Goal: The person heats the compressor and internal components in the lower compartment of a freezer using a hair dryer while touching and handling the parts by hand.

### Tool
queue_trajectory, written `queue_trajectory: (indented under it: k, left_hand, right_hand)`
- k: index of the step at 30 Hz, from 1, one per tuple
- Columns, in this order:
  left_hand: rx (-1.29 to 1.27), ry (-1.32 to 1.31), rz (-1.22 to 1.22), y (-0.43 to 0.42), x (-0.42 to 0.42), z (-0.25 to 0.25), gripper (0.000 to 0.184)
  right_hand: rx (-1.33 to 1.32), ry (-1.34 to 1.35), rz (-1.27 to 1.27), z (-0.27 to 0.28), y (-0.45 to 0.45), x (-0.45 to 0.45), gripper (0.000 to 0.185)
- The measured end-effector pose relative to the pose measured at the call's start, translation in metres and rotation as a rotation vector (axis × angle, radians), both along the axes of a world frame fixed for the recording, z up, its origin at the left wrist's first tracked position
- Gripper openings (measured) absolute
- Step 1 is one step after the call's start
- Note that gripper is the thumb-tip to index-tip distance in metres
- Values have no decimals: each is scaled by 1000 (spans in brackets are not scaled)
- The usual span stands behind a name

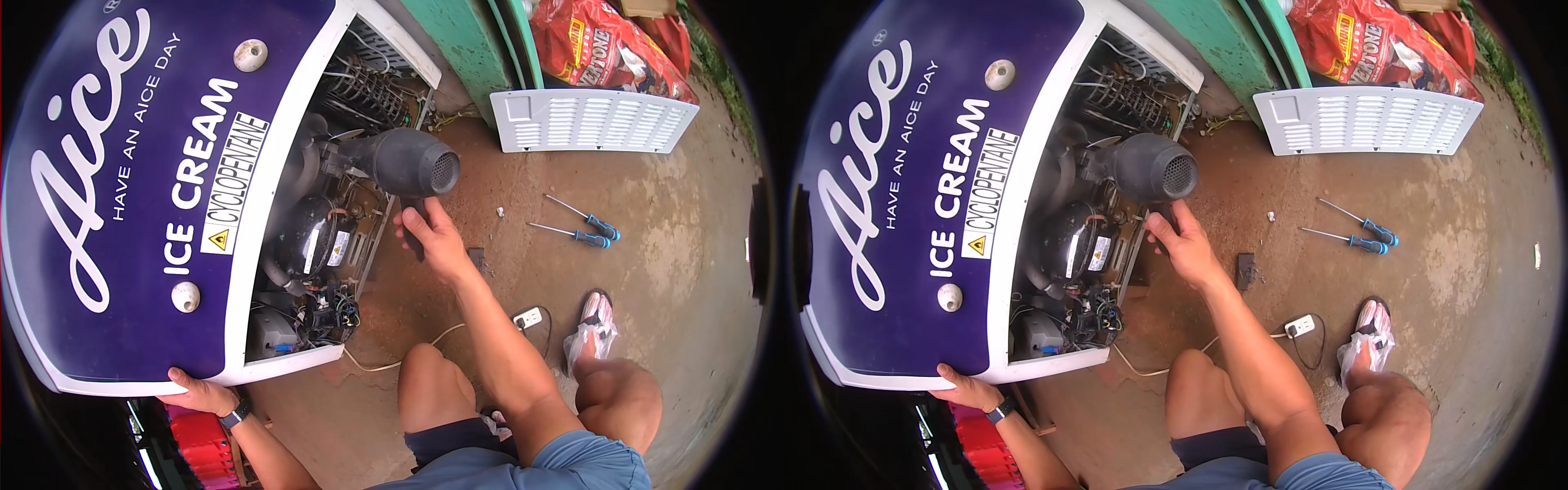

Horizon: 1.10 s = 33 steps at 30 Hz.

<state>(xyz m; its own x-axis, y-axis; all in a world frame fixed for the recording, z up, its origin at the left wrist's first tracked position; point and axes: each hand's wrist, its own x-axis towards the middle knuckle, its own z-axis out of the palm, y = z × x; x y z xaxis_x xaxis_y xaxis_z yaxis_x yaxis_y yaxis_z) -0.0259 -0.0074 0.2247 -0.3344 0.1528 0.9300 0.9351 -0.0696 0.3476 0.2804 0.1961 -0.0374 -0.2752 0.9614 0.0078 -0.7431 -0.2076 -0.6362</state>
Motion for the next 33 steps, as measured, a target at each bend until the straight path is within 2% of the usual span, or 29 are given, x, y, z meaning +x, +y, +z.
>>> queue_trajectory:
  k: [8, 16, 19, 23, 28, 31, 32, 33]
  left_hand:
    - [1, -8, 6, -2, -6, 0, 88]
    - [-9, 11, -14, -3, -8, 1, 87]
    - [-2, 0, 3, -3, -6, -1, 88]
    - [-1, -7, 0, -3, -7, -1, 90]
    - [-2, 1, 36, -1, -3, 0, 90]
    - [-4, 22, 45, -3, -8, 0, 90]
    - [-4, 21, 46, -3, -8, 0, 90]
    - [-3, 26, 46, -2, -7, 0, 90]
  right_hand:
    - [-103, 50, -79, -12, -3, -8, 54]
    - [-2, 75, -111, -7, -9, -6, 51]
    - [100, 109, -155, 10, -3, -5, 52]
    - [102, 132, -183, 26, 10, -6, 52]
    - [-28, -205, -225, 12, 9, 0, 53]
    - [-123, -280, -302, -2, -9, 2, 53]
    - [-149, -135, -319, -2, -14, 0, 53]
    - [-150, -136, -318, -5, -15, -1, 53]
